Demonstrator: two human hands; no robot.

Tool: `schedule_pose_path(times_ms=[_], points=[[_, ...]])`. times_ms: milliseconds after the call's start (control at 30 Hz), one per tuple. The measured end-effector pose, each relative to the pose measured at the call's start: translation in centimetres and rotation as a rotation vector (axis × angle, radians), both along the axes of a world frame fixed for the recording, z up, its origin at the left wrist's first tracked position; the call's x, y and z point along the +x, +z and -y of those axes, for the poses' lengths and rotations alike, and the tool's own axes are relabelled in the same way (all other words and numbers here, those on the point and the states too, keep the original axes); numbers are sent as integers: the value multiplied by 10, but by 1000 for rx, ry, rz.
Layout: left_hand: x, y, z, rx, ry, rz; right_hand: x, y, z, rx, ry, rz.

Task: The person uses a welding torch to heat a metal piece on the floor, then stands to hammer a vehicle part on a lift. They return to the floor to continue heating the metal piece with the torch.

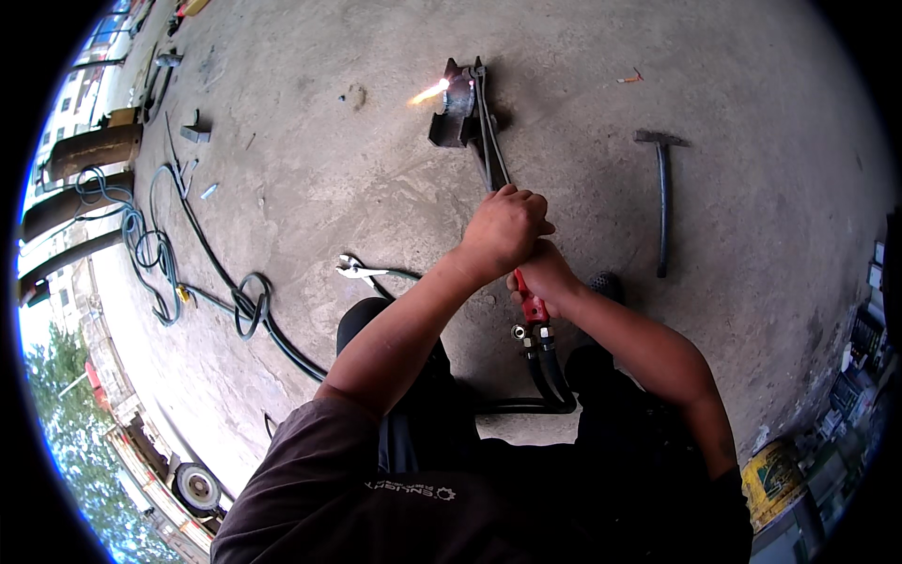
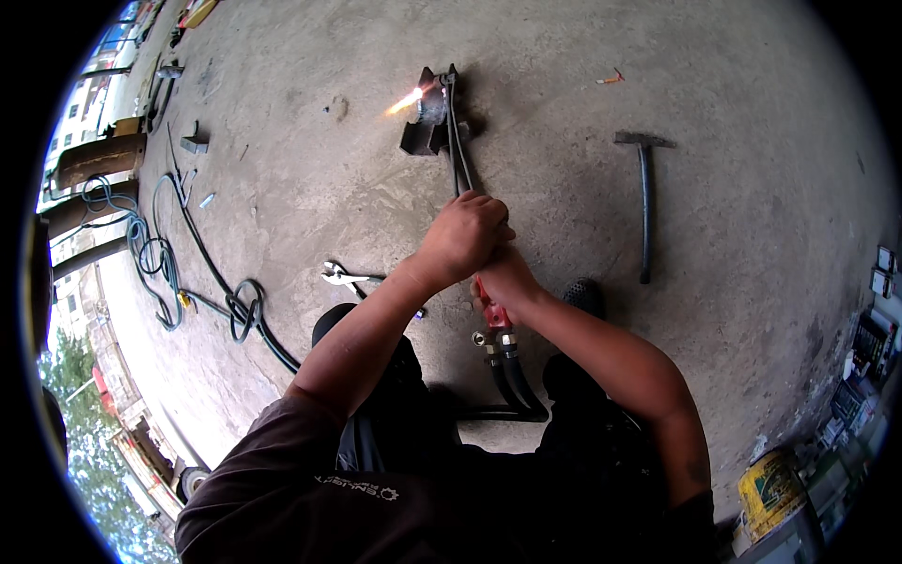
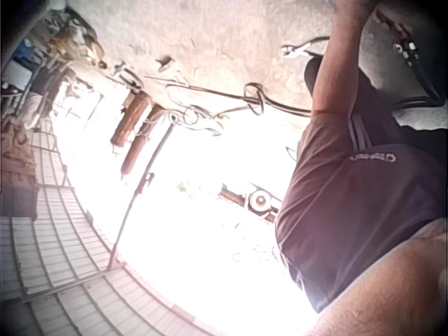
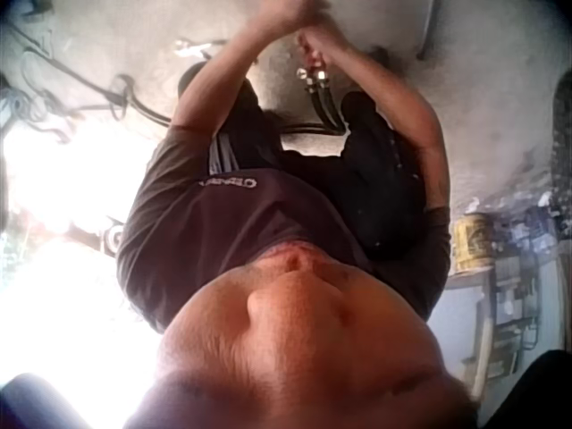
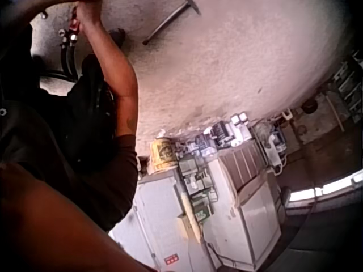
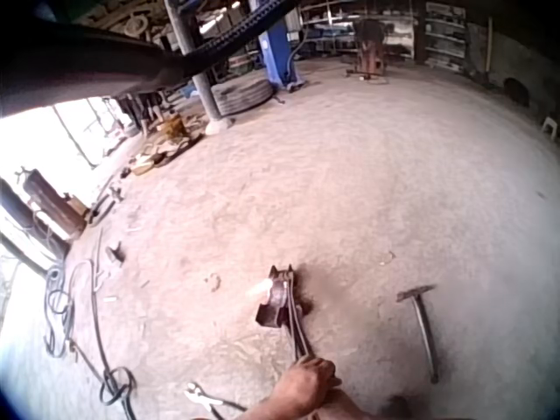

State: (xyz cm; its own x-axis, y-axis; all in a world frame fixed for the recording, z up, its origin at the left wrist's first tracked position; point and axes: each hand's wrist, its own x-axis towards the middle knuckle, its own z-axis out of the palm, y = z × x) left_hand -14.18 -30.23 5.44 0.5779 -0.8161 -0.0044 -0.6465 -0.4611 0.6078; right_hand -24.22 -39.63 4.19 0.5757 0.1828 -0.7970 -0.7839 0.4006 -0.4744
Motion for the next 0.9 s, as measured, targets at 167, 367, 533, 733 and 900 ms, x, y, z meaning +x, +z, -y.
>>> schedule_pose_path(times_ms=[167, 367, 533, 733, 900], points=[[3, 1, 0, 15, -25, -10, 1, -1, 1, 2, -20, 2], [5, -2, -3, -21, -48, 25, 4, 3, 1, -13, -7, 2], [4, -1, -4, -13, -18, 36, 6, 0, 0, -12, 8, 11], [10, -6, -7, 11, -87, 18, 9, 2, -1, -20, 15, -3], [12, -13, -10, -26, -107, 21, 10, 3, -1, -20, 25, -1]])
